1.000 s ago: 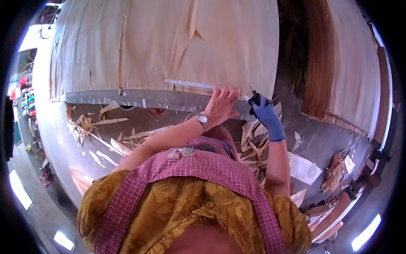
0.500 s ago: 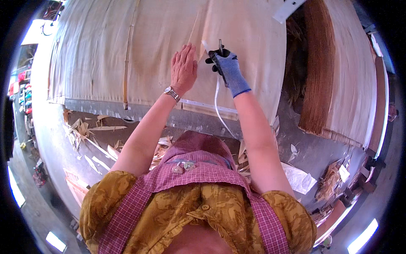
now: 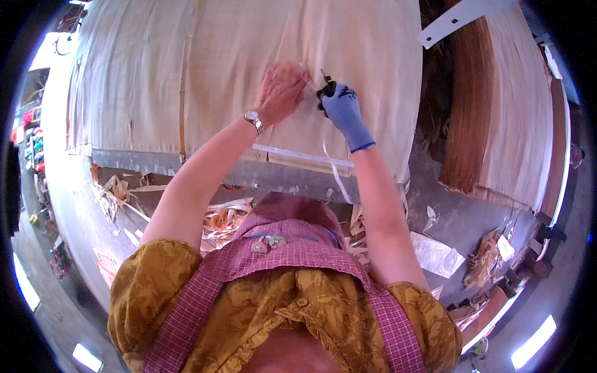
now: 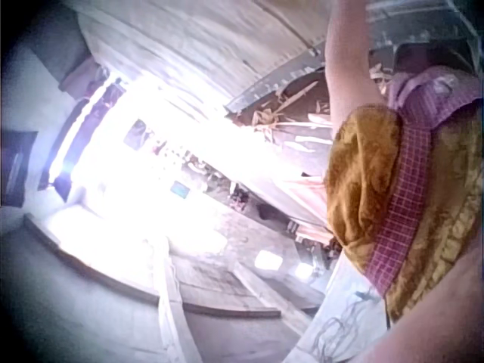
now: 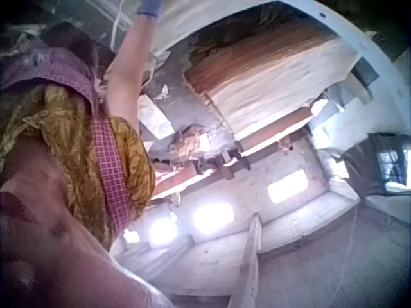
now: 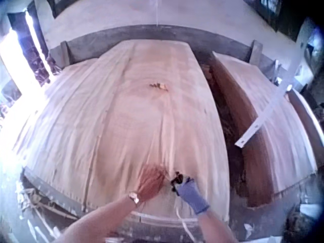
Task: The person applies tape to wood veneer sheets, trims them using a utility knife, and moves the sheets between stacks on a workshop table.
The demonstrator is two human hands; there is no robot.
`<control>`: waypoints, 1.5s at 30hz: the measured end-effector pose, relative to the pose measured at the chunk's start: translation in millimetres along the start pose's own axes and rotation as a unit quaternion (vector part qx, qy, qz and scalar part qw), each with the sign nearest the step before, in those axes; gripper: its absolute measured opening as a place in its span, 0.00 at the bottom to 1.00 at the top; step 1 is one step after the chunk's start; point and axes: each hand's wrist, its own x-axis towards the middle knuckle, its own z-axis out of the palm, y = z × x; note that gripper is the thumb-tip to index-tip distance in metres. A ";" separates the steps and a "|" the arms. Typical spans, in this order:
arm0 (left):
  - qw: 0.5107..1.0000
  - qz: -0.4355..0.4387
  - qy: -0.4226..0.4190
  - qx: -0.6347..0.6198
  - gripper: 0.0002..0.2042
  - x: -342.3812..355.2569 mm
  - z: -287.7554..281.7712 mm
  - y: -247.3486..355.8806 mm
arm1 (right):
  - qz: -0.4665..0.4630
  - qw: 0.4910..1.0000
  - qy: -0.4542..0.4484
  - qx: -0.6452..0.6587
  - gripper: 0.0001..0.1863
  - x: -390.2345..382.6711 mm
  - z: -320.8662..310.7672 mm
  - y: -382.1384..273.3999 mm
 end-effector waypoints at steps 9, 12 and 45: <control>0.988 -0.062 0.006 -0.143 0.20 1.2 -10.6 11.2 | 0.116 0.973 -0.170 0.101 0.12 -24.8 -54.3 4.1; 0.981 -0.020 0.055 -0.185 0.24 -24.4 6.3 68.3 | 0.107 0.988 -0.110 0.020 0.18 -27.9 -46.4 9.3; 0.978 -0.199 0.027 -0.057 0.23 -74.2 -1.5 27.4 | 0.122 0.956 -0.074 0.256 0.06 -97.9 -120.7 -66.4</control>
